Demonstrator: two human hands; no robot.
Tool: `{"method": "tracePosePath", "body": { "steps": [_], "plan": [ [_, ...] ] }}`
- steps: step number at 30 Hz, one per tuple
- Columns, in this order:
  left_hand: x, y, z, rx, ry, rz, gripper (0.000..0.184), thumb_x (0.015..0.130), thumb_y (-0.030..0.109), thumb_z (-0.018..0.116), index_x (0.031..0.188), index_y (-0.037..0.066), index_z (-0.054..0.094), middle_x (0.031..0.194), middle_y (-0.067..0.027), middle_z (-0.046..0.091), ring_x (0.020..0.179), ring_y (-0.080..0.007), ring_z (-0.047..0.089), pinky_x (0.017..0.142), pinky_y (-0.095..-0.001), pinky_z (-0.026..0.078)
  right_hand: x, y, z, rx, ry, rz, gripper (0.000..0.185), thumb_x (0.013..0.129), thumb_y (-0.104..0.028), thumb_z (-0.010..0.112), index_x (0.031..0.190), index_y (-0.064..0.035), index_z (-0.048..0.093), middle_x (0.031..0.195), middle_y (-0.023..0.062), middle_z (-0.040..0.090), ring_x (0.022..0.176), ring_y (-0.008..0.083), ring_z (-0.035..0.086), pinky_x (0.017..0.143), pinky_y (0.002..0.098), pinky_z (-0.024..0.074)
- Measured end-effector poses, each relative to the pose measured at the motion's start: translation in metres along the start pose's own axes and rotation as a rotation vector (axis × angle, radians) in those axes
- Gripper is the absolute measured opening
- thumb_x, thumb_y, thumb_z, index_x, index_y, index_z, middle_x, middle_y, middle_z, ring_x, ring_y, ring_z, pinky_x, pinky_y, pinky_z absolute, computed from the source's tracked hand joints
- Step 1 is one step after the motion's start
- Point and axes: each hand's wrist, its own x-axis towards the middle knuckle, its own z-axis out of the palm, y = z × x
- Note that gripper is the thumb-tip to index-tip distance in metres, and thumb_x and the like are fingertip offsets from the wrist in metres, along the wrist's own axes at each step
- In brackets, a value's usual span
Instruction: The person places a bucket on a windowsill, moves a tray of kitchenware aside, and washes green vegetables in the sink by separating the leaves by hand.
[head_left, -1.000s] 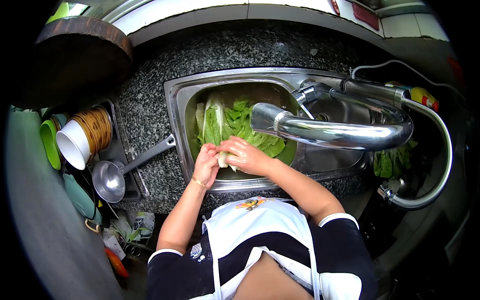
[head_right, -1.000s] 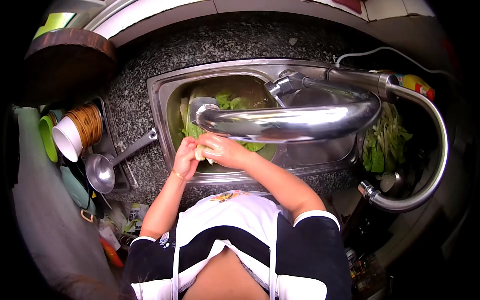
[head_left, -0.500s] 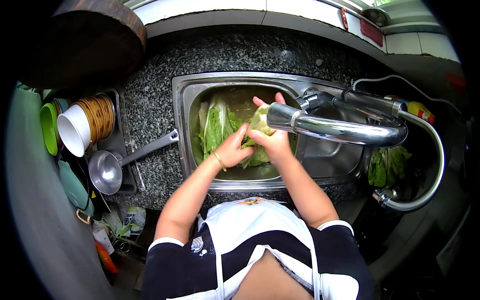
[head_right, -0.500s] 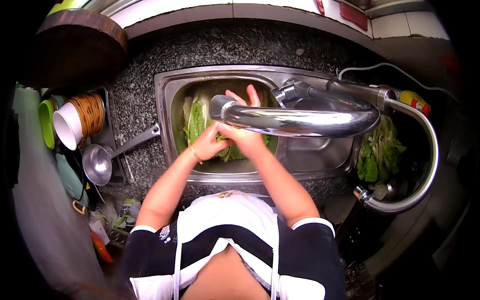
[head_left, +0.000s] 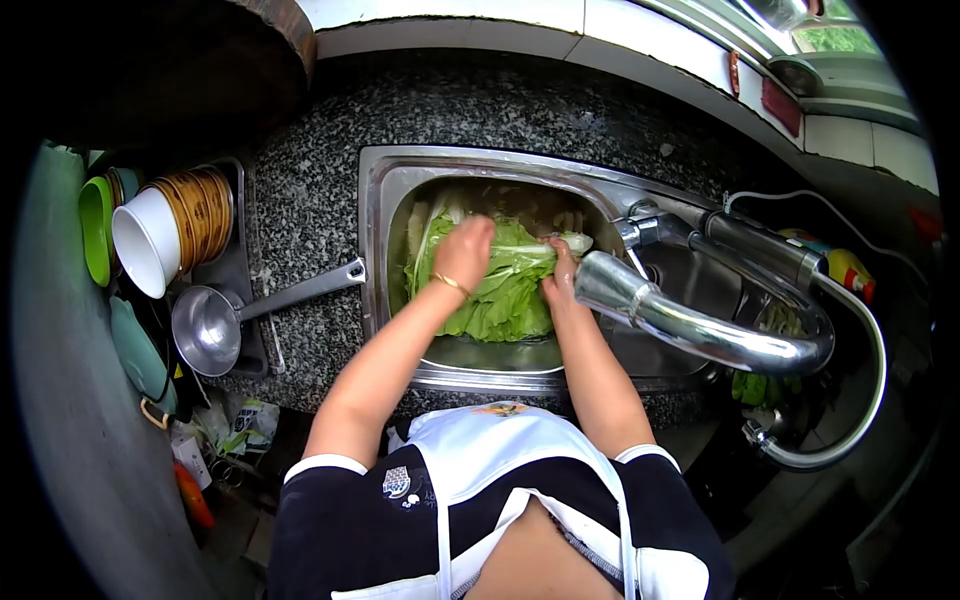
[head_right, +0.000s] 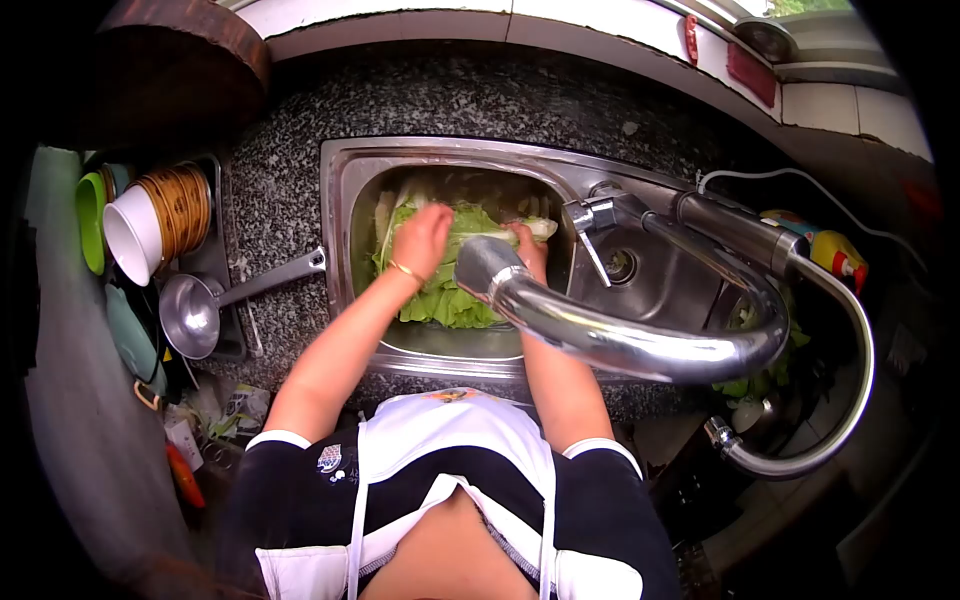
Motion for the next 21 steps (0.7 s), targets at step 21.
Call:
{"method": "tracePosePath", "body": {
  "steps": [21],
  "plan": [
    [-0.026, -0.023, 0.04, 0.12, 0.01, -0.027, 0.013, 0.064, 0.007, 0.063, 0.076, 0.011, 0.059, 0.08, -0.0043, 0.054, 0.084, -0.0241, 0.051, 0.079, -0.0367, 0.036, 0.024, 0.022, -0.025, -0.034, -0.115, -0.199, 0.012, 0.074, -0.005, 0.06, 0.083, -0.0015, 0.054, 0.076, 0.0088, 0.059, 0.072, 0.0198, 0.058, 0.068, 0.0323, 0.0481]
  ]
}}
